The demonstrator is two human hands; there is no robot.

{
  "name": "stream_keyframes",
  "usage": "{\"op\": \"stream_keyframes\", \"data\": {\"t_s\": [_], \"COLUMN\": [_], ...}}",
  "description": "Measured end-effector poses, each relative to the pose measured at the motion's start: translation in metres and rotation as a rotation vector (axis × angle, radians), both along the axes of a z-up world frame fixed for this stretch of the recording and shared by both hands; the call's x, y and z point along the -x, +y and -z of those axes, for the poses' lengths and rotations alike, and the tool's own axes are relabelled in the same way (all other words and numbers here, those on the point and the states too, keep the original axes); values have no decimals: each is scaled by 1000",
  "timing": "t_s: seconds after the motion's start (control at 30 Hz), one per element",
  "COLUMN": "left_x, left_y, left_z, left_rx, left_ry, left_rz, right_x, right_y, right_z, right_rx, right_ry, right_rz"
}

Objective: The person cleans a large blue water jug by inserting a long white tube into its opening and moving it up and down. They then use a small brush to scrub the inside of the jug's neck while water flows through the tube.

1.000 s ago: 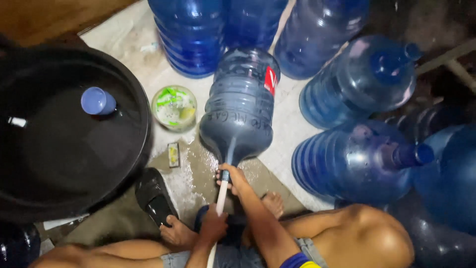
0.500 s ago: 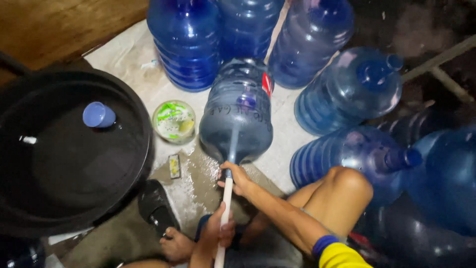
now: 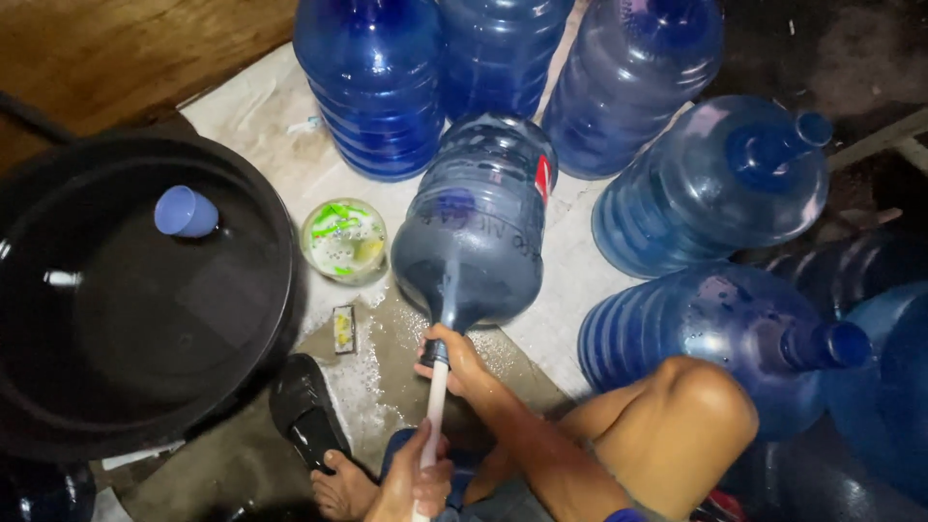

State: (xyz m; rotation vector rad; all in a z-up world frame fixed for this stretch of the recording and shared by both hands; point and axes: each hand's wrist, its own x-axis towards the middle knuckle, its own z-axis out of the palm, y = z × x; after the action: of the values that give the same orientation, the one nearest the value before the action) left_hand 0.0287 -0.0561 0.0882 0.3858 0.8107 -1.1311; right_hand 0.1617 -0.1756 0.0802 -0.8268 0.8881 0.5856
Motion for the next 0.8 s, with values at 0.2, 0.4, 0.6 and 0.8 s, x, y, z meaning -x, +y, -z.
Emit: {"op": "stream_keyframes", "data": {"t_s": [0.2, 0.4, 0.6, 0.8], "left_x": [-10, -15, -13, -14], "left_y": [-8, -7, -6, -4], "left_z": [-24, -18, -6, -3], "left_rx": [-849, -265, 18, -248], "left_ry": [-611, -35, 63, -63], "left_rz": [375, 44, -40, 22], "right_x": [1, -1, 1, -1], "right_y": [5, 7, 1, -3], "right_z": [-1, -11, -4, -12], "right_rx": [38, 129, 99, 55], "right_ry": [11, 41, 14, -22], "right_rz": [26, 31, 5, 17]}}
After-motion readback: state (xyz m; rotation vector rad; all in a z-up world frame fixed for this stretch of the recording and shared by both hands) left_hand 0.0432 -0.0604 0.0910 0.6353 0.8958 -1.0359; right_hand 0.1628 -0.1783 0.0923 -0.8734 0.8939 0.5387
